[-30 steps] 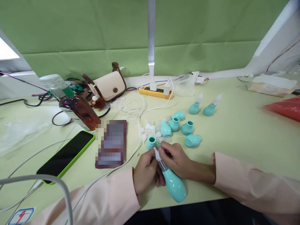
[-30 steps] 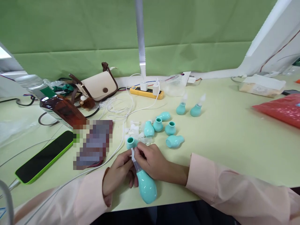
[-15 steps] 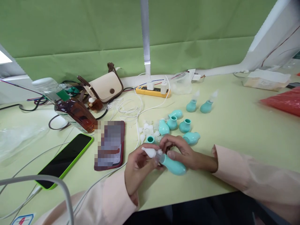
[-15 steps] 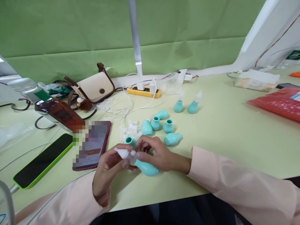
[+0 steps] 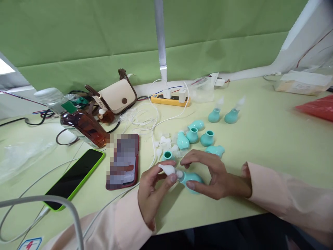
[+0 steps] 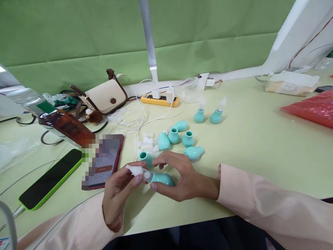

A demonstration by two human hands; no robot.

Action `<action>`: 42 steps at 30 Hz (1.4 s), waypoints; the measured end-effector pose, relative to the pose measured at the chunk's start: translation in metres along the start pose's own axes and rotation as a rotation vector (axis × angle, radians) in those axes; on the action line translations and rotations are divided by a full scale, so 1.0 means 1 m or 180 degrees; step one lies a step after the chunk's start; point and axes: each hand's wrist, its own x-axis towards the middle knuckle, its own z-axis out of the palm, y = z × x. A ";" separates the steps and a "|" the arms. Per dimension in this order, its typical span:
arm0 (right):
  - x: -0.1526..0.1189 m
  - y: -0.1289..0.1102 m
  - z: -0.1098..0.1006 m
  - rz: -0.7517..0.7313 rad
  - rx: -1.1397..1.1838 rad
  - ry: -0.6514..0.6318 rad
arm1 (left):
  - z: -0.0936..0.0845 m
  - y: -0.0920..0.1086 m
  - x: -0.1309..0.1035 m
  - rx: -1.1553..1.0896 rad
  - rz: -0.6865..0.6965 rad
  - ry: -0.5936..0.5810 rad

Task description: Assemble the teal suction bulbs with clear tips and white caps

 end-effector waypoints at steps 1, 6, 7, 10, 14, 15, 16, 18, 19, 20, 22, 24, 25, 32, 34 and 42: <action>0.001 0.001 0.000 -0.0012 0.0134 0.0074 | 0.000 0.000 0.000 0.0019 -0.0027 -0.0060; 0.002 0.007 0.007 -0.0220 0.0570 0.0046 | -0.001 -0.001 -0.001 0.0043 -0.0172 -0.0247; 0.002 0.009 0.008 -0.0237 0.0615 0.0039 | -0.001 -0.002 -0.001 0.0039 -0.0171 -0.0258; 0.003 0.011 0.008 -0.0278 0.0718 0.0007 | -0.002 -0.002 -0.002 0.0027 -0.0110 -0.0274; 0.004 0.010 0.007 -0.0324 0.0791 -0.0135 | -0.002 -0.002 -0.001 -0.0100 -0.0029 -0.0333; 0.005 0.009 0.007 -0.0329 0.0764 -0.0132 | -0.003 -0.002 0.001 -0.0168 -0.0056 -0.0371; 0.005 0.008 0.007 -0.0333 0.0725 -0.0104 | -0.003 -0.002 0.002 -0.0253 -0.0107 -0.0406; 0.006 0.006 0.008 -0.0369 0.0591 -0.0010 | -0.003 -0.002 0.006 -0.0468 -0.0273 -0.0465; 0.006 0.006 0.008 -0.0431 0.0485 0.0021 | -0.003 -0.002 0.008 -0.0584 -0.0376 -0.0489; 0.006 0.005 0.008 -0.0530 0.0347 0.0021 | -0.003 -0.003 0.009 -0.0687 -0.0477 -0.0514; 0.005 0.005 0.006 -0.0781 0.0038 -0.0079 | -0.002 -0.003 0.011 -0.0843 -0.0651 -0.0590; 0.004 0.007 0.004 -0.0999 -0.0151 -0.0180 | -0.002 -0.004 0.012 -0.0960 -0.0768 -0.0673; 0.003 0.007 0.003 -0.1046 -0.0189 -0.0217 | -0.002 -0.004 0.012 -0.1007 -0.0812 -0.0702; 0.000 0.011 0.001 -0.1134 -0.0286 -0.0415 | -0.005 -0.006 0.016 -0.1147 -0.1073 -0.0909; 0.000 0.010 0.003 -0.1064 -0.0153 -0.0402 | -0.007 -0.007 0.017 -0.1146 -0.1081 -0.0965; 0.007 0.006 0.006 -0.0536 0.0624 -0.0447 | -0.009 -0.011 0.023 -0.1110 -0.1208 -0.1091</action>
